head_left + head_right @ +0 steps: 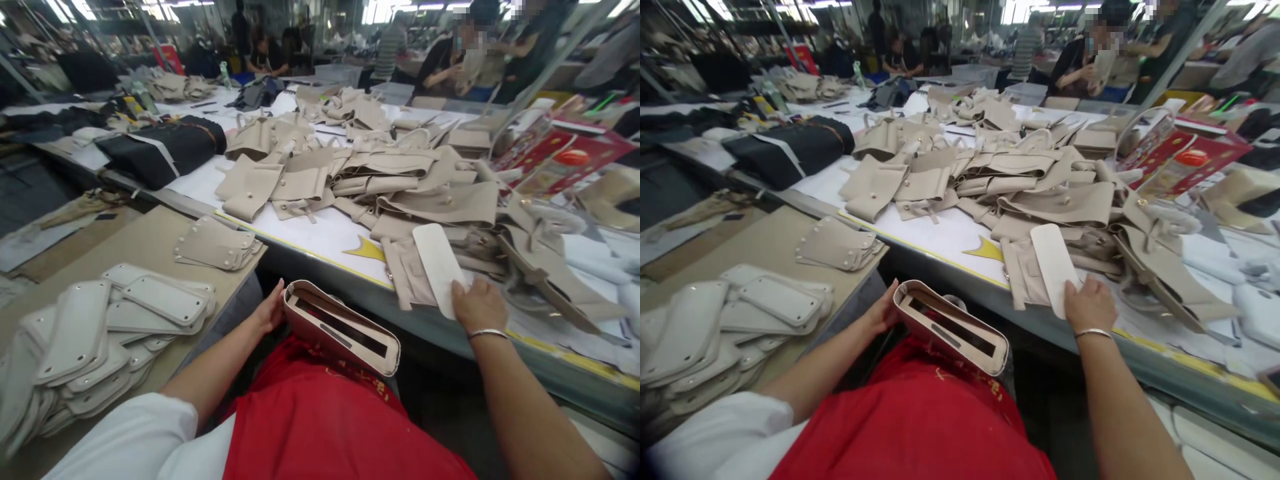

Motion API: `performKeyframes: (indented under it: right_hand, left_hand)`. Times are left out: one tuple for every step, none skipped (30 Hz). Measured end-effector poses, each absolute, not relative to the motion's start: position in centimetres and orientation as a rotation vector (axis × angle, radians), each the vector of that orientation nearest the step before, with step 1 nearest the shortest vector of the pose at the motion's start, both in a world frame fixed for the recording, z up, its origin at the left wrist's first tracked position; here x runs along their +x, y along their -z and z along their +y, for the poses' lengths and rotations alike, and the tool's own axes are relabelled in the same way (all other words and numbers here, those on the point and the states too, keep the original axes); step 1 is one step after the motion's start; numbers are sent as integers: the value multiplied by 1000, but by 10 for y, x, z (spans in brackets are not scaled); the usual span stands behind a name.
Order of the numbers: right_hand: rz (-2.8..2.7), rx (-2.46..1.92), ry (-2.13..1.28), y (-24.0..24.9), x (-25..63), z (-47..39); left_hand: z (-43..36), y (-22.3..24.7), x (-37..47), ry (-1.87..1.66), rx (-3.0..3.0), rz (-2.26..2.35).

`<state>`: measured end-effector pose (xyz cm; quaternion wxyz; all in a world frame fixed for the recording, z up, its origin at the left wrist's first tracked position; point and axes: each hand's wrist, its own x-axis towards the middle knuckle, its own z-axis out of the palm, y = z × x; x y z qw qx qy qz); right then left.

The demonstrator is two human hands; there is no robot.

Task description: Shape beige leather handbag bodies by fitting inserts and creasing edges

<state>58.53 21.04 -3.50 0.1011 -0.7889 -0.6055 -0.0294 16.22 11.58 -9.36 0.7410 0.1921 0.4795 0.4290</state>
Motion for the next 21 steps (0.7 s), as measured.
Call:
performKeyframes:
  right_hand:
    - [-1761,-2369,96,34,586,212]
    - [-1766,-2414,112,34,586,214]
    - [-1797,-2461,120,35,586,214]
    - [-1829,-2506,134,35,585,214]
    - [-1852,-2545,154,36,585,214]
    - [-1871,-2566,163,36,584,213]
    - [-1870,-2567,144,35,583,213]
    - [-1853,-2553,106,33,583,213]
    - [-1827,-2518,41,30,583,213]
    - [-1777,-2472,-21,27,583,214]
    - [-1749,-2458,-34,23,584,213]
    - [-1716,-2443,-18,19,585,211]
    - [-1681,-2410,11,15,585,205]
    - [-1654,-2356,21,13,584,197]
    - [-1633,-2279,-26,13,581,185]
    - [-1626,-2191,-145,14,577,170]
    - [-1619,-2096,-338,19,572,153]
    - [-1600,-2015,-608,26,564,135]
    - [-1553,-1934,-909,35,555,116]
    - [-1425,-1854,-1204,46,545,100]
    - [-1247,-1777,-1461,58,533,86]
  left_hand:
    - [117,87,158,-899,476,1089]
    - [119,81,155,-842,523,1126]
    - [119,73,153,-780,562,1156]
    - [119,66,151,-719,594,1180]
    - [118,58,150,-664,623,1202]
    - [117,50,150,-614,655,1227]
    - [116,42,149,-570,691,1257]
    - [116,34,149,-534,735,1290]
    - [117,26,149,-503,781,1325]
    - [119,19,150,-473,823,1350]
    - [123,13,151,-440,863,1356]
    - [127,7,152,-402,905,1359]
    - [131,2,155,-362,952,1366]
    - [136,-3,158,-320,1008,1385]
    - [140,-6,161,-278,1078,1422]
    - [144,-9,164,-241,1161,1473]
    - [146,-11,167,-212,1245,1525]
    - [149,-12,168,-194,1320,1566]
    - [150,-11,169,-192,1374,1590]
    - [150,-10,170,-203,1397,1595]
    - [149,-7,169,-227,1388,1583]
